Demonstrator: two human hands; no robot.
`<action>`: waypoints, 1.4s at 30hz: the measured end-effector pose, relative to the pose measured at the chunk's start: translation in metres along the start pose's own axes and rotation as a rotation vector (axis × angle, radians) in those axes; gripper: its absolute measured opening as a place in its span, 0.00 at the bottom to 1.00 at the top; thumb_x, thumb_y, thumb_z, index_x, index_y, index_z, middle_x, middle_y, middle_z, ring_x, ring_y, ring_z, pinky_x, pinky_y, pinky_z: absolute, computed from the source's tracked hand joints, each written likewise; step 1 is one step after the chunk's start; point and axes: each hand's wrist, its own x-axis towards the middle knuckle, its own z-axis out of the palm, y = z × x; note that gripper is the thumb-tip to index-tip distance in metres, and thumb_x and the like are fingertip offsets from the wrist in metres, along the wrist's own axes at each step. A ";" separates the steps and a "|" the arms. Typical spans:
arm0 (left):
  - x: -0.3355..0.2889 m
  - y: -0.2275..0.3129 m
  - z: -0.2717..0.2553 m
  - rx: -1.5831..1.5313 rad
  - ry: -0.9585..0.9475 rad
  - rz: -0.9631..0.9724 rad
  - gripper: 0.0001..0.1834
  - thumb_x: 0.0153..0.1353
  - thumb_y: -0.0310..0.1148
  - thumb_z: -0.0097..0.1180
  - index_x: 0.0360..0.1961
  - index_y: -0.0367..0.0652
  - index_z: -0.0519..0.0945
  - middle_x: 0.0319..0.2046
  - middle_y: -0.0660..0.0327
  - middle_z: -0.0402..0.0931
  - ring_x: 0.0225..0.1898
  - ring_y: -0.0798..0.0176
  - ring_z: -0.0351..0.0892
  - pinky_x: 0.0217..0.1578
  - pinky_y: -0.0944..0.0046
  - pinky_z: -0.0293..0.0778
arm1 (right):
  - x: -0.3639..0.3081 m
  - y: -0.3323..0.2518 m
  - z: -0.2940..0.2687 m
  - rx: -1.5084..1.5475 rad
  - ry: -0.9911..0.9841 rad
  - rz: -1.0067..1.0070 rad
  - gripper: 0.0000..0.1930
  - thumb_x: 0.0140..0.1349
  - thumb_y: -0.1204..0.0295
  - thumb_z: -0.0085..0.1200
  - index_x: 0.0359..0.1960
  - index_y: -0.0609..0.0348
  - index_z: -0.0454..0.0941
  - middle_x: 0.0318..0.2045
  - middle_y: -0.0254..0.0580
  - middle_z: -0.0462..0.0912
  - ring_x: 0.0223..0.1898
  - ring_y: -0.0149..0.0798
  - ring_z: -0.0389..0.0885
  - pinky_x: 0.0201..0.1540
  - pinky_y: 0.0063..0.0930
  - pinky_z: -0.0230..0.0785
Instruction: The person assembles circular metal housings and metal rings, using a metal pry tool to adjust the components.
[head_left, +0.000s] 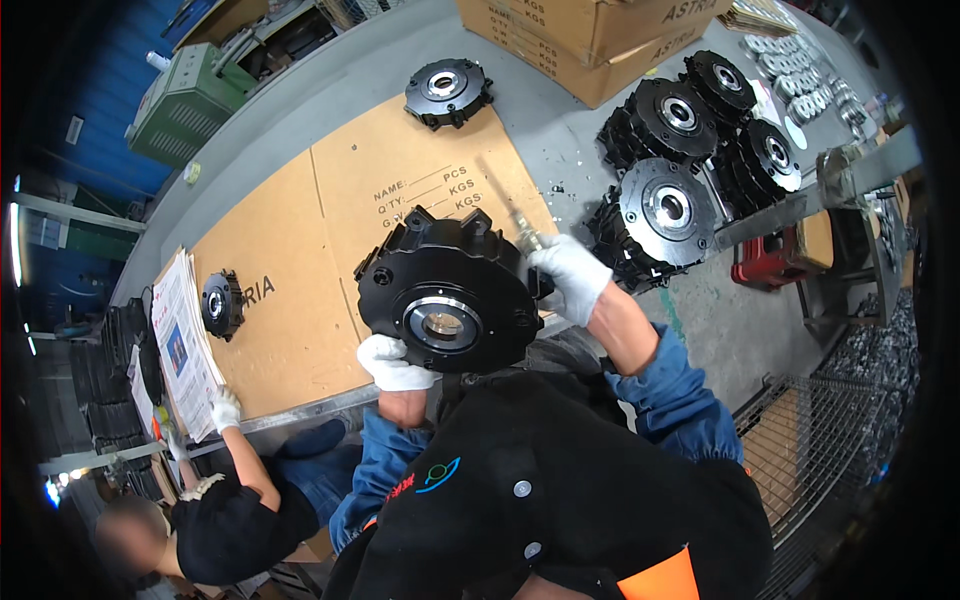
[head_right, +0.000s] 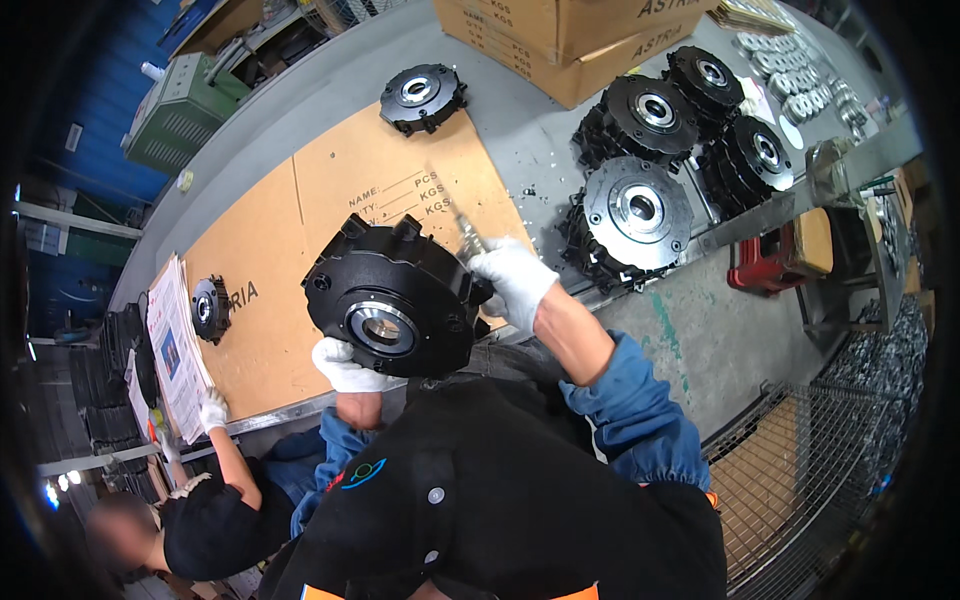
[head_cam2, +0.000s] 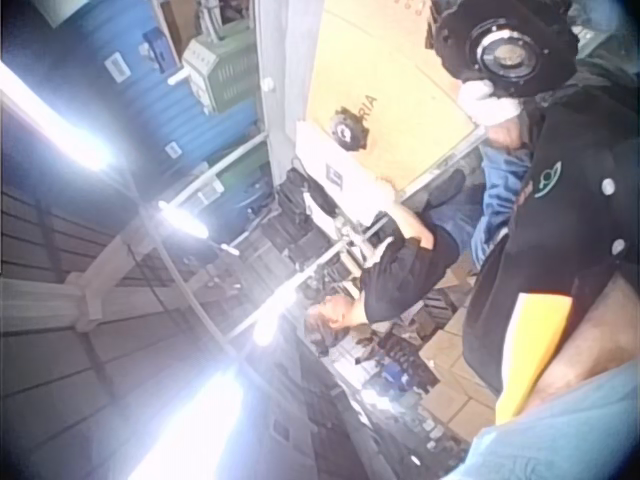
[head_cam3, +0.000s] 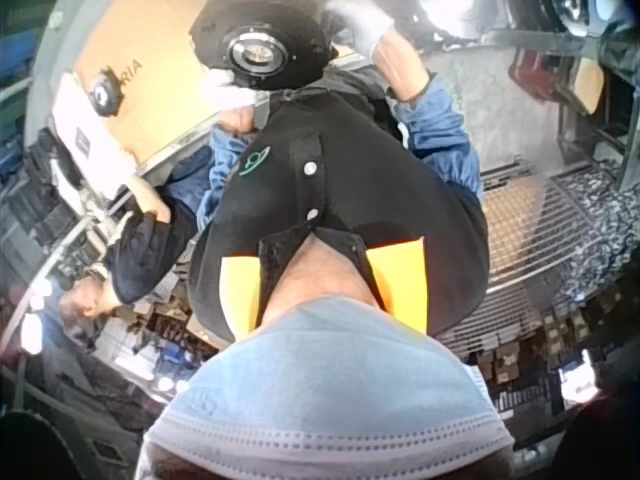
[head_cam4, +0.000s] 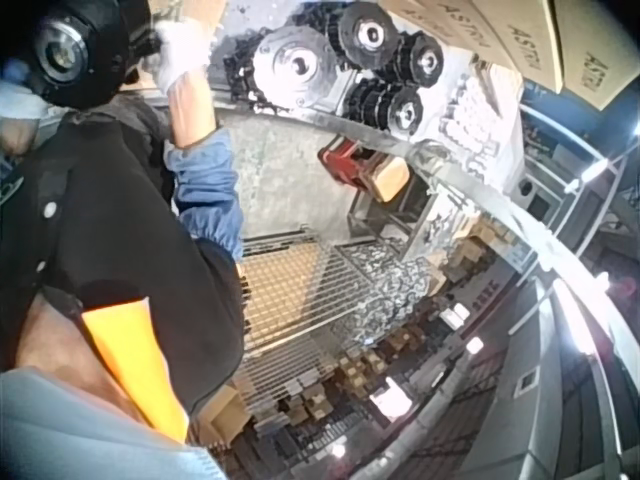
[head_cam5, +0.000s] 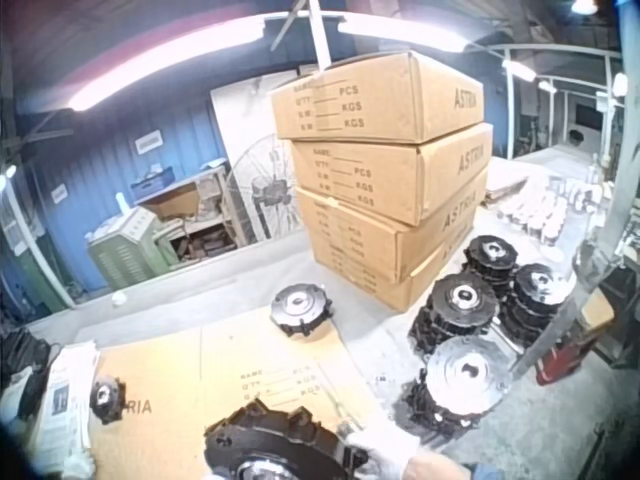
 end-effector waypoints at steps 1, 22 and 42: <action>0.002 -0.002 0.000 0.003 0.057 0.001 0.35 0.29 0.32 0.47 0.46 0.31 0.76 0.45 0.44 0.77 0.46 0.42 0.77 0.52 0.48 0.75 | -0.013 -0.006 0.020 -0.034 0.108 0.023 0.08 0.55 0.75 0.50 0.37 0.56 0.75 0.23 0.34 0.76 0.11 0.26 0.62 0.12 0.18 0.48; 0.005 0.000 0.065 0.296 0.458 -0.272 0.23 0.56 0.47 0.43 0.50 0.51 0.76 0.48 0.58 0.78 0.48 0.50 0.76 0.46 0.47 0.73 | 0.013 -0.019 0.003 0.121 -0.097 -0.106 0.06 0.64 0.69 0.51 0.37 0.56 0.75 0.19 0.29 0.71 0.08 0.22 0.54 0.10 0.20 0.44; 0.005 0.021 0.075 0.077 0.022 -0.355 0.19 0.65 0.42 0.46 0.53 0.44 0.72 0.48 0.63 0.77 0.53 0.65 0.73 0.58 0.62 0.68 | 0.019 0.003 -0.005 0.540 0.175 0.244 0.05 0.63 0.67 0.52 0.32 0.47 0.69 0.14 0.26 0.62 0.08 0.22 0.50 0.10 0.17 0.41</action>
